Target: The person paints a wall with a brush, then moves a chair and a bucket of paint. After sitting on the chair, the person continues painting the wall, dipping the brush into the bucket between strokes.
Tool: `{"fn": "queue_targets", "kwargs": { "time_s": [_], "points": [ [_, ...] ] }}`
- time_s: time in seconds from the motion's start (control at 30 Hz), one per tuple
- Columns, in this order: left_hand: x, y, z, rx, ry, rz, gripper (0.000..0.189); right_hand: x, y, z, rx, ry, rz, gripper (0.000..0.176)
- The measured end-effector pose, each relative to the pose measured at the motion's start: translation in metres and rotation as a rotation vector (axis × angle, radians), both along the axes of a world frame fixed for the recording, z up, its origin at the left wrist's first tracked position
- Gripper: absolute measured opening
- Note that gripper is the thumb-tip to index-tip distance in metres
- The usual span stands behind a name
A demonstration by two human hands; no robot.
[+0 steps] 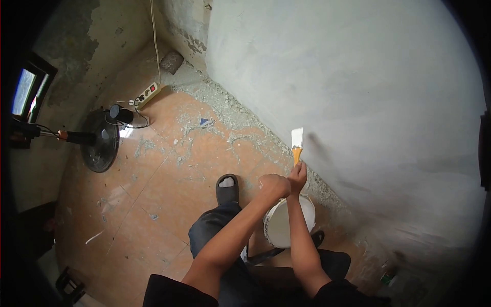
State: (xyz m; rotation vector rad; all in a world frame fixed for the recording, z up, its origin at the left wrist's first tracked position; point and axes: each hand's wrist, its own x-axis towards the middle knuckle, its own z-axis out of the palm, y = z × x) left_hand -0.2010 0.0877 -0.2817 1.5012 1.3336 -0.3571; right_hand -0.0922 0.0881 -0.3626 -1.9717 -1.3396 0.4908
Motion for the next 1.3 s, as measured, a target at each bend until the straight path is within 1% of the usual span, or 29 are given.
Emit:
{"fn": "queue_targets", "kwargs": {
  "time_s": [0.03, 0.07, 0.13, 0.17, 0.23, 0.27, 0.33, 0.37, 0.43, 0.5, 0.67, 0.77, 0.8, 0.87, 0.9, 0.97, 1.0, 1.07, 1.1, 1.13, 1.2, 1.23, 1.27, 1.3],
  "points": [
    [-0.003, -0.001, -0.001, -0.007, 0.001, 0.004, 0.029, -0.001, -0.005, 0.013, 0.037, 0.094, 0.048, 0.02],
    [-0.006, 0.0, -0.001, -0.024, 0.026, -0.003, 0.03, -0.004, -0.005, 0.026, 0.032, 0.096, 0.052, 0.02],
    [-0.01, -0.002, 0.002, -0.042, 0.052, -0.004, 0.031, -0.009, 0.005, 0.052, 0.142, 0.165, 0.16, 0.019],
    [-0.012, -0.003, 0.006, -0.027, 0.076, 0.003, 0.031, -0.01, 0.014, 0.058, 0.145, 0.167, 0.167, 0.019],
    [-0.019, -0.007, 0.018, -0.009, 0.103, 0.023, 0.032, -0.017, 0.036, 0.07, 0.175, 0.359, 0.264, 0.018],
    [-0.024, -0.011, 0.025, -0.021, 0.109, 0.028, 0.032, -0.024, 0.044, 0.078, 0.175, 0.364, 0.279, 0.018],
    [-0.036, -0.018, 0.028, -0.027, 0.125, 0.051, 0.032, -0.046, 0.065, 0.094, 0.083, 0.55, 0.468, 0.018],
    [-0.04, -0.021, 0.024, -0.032, 0.132, 0.06, 0.031, -0.058, 0.077, 0.094, 0.089, 0.556, 0.48, 0.018],
    [-0.043, -0.022, 0.019, -0.046, 0.126, 0.073, 0.031, -0.077, 0.097, 0.087, 0.06, 0.413, 0.588, 0.018],
    [-0.038, -0.015, 0.02, -0.002, 0.074, 0.099, 0.03, -0.101, 0.114, 0.079, 0.063, 0.444, 0.594, 0.019],
    [-0.042, -0.004, 0.021, -0.024, 0.054, 0.121, 0.028, -0.165, 0.159, 0.069, 0.158, 0.53, 0.582, 0.021],
    [-0.052, 0.0, 0.019, -0.032, 0.1, 0.125, 0.028, -0.191, 0.173, 0.048, 0.091, 0.688, 0.601, 0.025],
    [-0.055, 0.001, 0.017, -0.063, 0.138, 0.111, 0.028, -0.2, 0.173, 0.04, 0.073, 0.786, 0.547, 0.021],
    [-0.063, 0.0, 0.015, -0.099, 0.179, 0.102, 0.028, -0.21, 0.174, 0.017, -0.034, 0.996, 0.539, 0.017],
    [-0.066, -0.001, 0.015, -0.108, 0.181, 0.084, 0.028, -0.215, 0.173, 0.004, -0.036, 1.0, 0.54, 0.017],
    [-0.072, -0.003, 0.015, -0.125, 0.186, 0.071, 0.028, -0.222, 0.165, -0.024, -0.297, 1.214, 0.451, 0.013],
    [-0.073, -0.002, 0.016, -0.136, 0.182, 0.055, 0.028, -0.222, 0.164, -0.036, -0.304, 1.219, 0.455, 0.013],
    [-0.075, -0.001, 0.015, -0.15, 0.179, 0.052, 0.028, -0.219, 0.161, -0.051, -0.54, 1.377, 0.298, 0.01],
    [-0.076, 0.001, 0.014, -0.145, 0.174, 0.068, 0.028, -0.219, 0.16, -0.051, -0.543, 1.431, 0.237, 0.013],
    [-0.076, 0.001, 0.014, -0.139, 0.169, 0.083, 0.028, -0.217, 0.157, -0.044, -0.551, 1.43, 0.242, 0.013],
    [-0.075, 0.003, 0.012, -0.151, 0.15, 0.094, 0.029, -0.208, 0.151, -0.024, -0.468, 1.339, 0.32, 0.018],
    [-0.075, 0.005, 0.012, -0.155, 0.132, 0.1, 0.029, -0.204, 0.147, -0.013, -0.416, 1.266, 0.403, 0.025],
    [-0.075, 0.006, 0.013, -0.142, 0.13, 0.097, 0.029, -0.201, 0.141, -0.002, -0.403, 1.262, 0.408, 0.025],
    [-0.076, 0.005, 0.014, -0.155, 0.106, 0.097, 0.03, -0.201, 0.131, 0.014, -0.354, 1.211, 0.464, 0.025]
  ]
}}
